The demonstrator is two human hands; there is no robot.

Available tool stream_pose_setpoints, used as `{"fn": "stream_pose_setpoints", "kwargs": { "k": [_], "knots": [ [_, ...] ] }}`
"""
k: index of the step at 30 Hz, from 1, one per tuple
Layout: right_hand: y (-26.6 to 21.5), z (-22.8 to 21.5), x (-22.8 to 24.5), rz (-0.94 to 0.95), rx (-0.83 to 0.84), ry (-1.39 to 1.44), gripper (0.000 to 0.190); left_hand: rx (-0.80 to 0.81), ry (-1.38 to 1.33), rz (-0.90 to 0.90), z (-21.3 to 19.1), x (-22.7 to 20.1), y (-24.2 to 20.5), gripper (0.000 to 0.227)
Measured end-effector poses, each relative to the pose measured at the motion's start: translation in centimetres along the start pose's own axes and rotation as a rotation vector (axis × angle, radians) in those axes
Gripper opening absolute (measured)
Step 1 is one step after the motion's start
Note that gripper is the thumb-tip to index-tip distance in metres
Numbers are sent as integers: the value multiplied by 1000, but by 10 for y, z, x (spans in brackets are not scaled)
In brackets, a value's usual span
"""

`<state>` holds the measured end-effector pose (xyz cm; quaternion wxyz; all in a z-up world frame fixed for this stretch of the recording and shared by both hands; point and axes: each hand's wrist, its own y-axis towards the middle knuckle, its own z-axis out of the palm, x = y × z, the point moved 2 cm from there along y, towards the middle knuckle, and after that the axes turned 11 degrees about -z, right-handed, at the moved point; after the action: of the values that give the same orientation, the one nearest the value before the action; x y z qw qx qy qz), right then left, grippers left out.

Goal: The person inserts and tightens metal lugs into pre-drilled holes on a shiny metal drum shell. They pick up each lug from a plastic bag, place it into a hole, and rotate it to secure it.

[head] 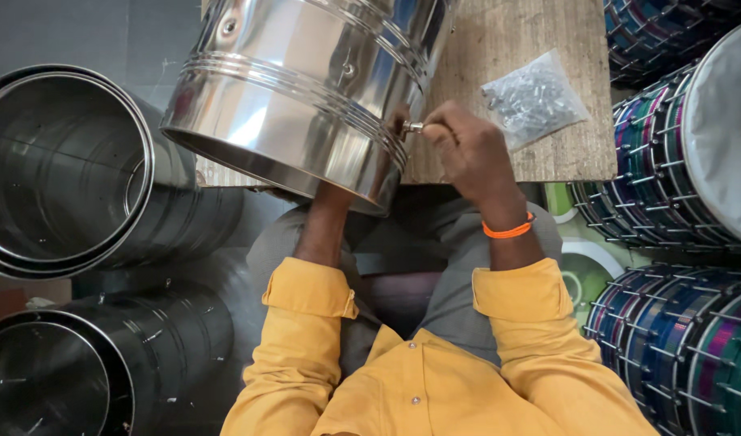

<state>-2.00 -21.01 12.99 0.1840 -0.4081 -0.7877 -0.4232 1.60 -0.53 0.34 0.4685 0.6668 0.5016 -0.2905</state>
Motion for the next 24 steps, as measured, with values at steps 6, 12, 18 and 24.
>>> {"fn": "stream_pose_setpoints", "kwargs": {
  "k": [6, 12, 18, 24],
  "knots": [
    [1, 18, 1, 13, -10, -41, 29, -80, 36, -3, -3, 14, -1, 49],
    [0, 34, 0, 238, -108, 277, 36, -75, 34, -10, 2, 30, -5, 49],
    [-9, 46, -17, 368, -96, 594, 33, -69, 75, -4, 5, 43, -7, 50],
    [-14, 18, -115, 321, 100, 606, 41, -29, 108, 35, 12, 64, -13, 51]
  ]
}}
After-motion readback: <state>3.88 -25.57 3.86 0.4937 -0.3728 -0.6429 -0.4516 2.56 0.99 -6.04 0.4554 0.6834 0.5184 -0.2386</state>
